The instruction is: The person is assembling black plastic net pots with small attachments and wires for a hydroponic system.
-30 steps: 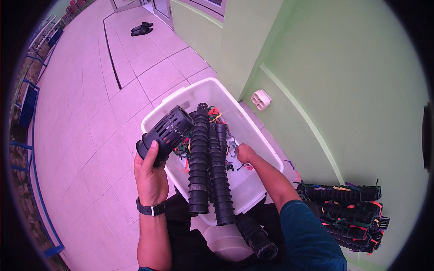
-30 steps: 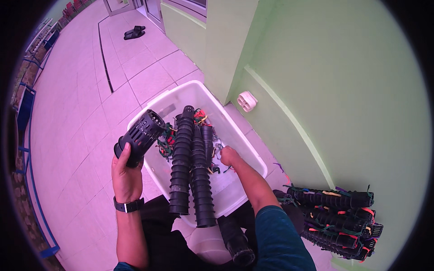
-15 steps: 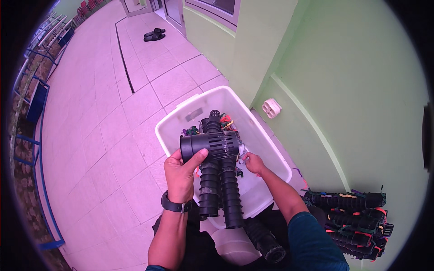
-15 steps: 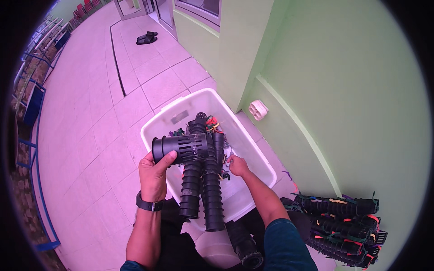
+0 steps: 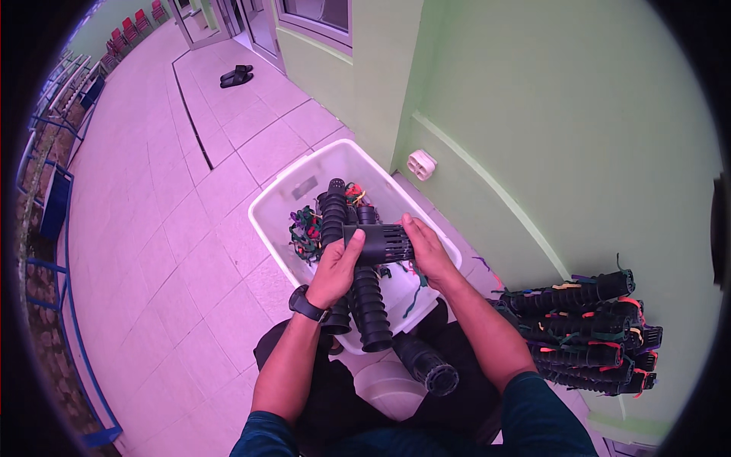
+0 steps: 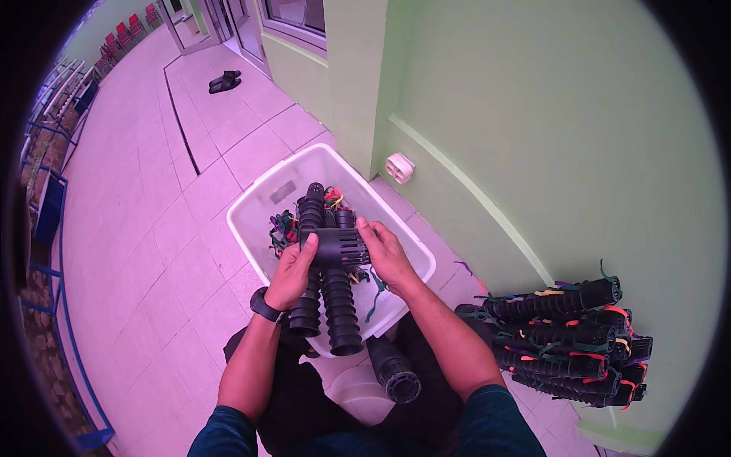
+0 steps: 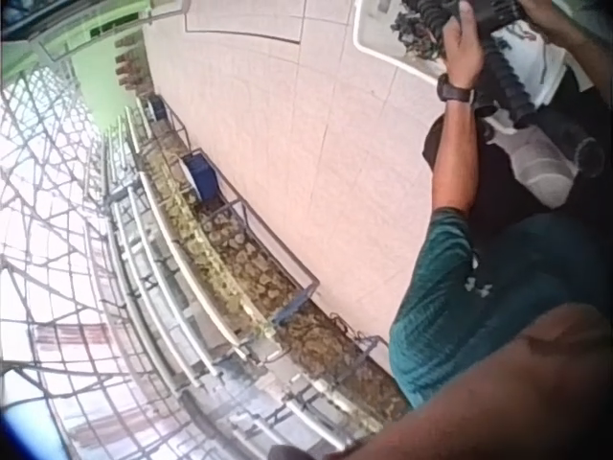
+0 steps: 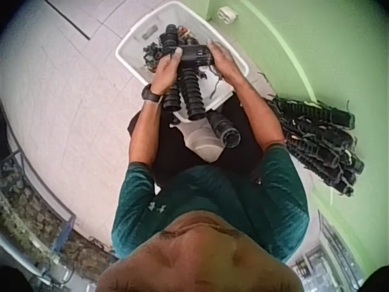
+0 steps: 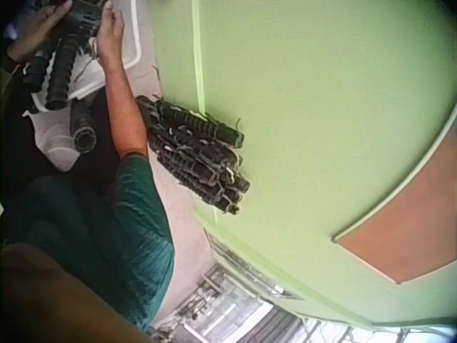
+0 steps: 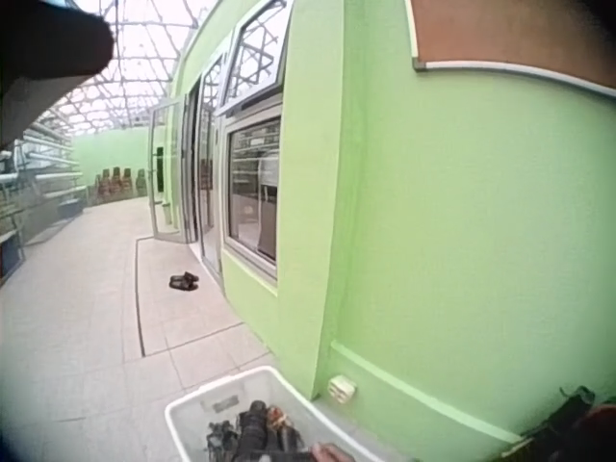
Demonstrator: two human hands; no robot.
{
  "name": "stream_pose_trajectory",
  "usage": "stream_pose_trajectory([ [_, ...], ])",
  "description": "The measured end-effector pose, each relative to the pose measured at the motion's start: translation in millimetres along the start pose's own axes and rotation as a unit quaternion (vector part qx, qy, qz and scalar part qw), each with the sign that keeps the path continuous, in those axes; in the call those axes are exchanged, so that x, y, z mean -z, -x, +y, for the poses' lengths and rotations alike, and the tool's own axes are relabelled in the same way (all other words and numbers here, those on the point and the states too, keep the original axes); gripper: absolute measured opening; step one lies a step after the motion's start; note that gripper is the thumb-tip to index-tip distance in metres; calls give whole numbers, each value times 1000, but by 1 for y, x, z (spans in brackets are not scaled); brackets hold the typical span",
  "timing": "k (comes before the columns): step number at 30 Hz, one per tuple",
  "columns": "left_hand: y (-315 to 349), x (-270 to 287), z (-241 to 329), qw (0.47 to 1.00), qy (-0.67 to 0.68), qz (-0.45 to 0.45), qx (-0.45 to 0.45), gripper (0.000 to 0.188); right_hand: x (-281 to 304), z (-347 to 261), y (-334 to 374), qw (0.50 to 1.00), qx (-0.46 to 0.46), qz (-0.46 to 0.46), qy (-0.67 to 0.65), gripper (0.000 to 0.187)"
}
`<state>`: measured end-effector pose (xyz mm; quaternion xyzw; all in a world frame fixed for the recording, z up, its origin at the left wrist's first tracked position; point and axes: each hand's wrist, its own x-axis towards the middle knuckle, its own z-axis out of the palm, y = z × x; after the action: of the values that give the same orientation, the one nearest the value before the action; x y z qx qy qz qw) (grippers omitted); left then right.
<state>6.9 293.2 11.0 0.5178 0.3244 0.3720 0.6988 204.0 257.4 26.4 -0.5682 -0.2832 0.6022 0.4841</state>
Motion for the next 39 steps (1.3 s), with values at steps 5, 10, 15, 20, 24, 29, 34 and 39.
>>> stream_pose_trajectory([
  [5, -11, -3, 18, 998, 19, 64, -14, 57, 2, -21, 5, 912, 280, 61, 294, 53],
  [10, -21, -12, 20, 995, -7, 93, -27, 56, 8, -29, 2, 887, 337, 56, 311, 46],
  [15, -24, 29, 24, 939, 160, 304, 17, 47, 14, -50, 20, 818, 462, 72, 336, 46],
  [20, -15, 18, 10, 981, 33, 174, 85, 35, 64, -57, 34, 915, 378, 93, 109, 56],
  [24, -21, 2, -50, 985, -126, 40, 115, 28, 60, -53, 17, 934, 321, 85, 132, 64],
  [29, -14, -16, -84, 945, -255, -138, 154, 25, 59, -40, 7, 903, 290, 145, 283, 65],
  [34, 0, -28, -79, 883, -448, -139, 34, 59, 63, -38, 8, 898, 265, 128, 326, 65],
  [39, -27, -28, -25, 997, 24, 14, 77, 45, 48, -29, 9, 905, 274, 107, 306, 66],
])
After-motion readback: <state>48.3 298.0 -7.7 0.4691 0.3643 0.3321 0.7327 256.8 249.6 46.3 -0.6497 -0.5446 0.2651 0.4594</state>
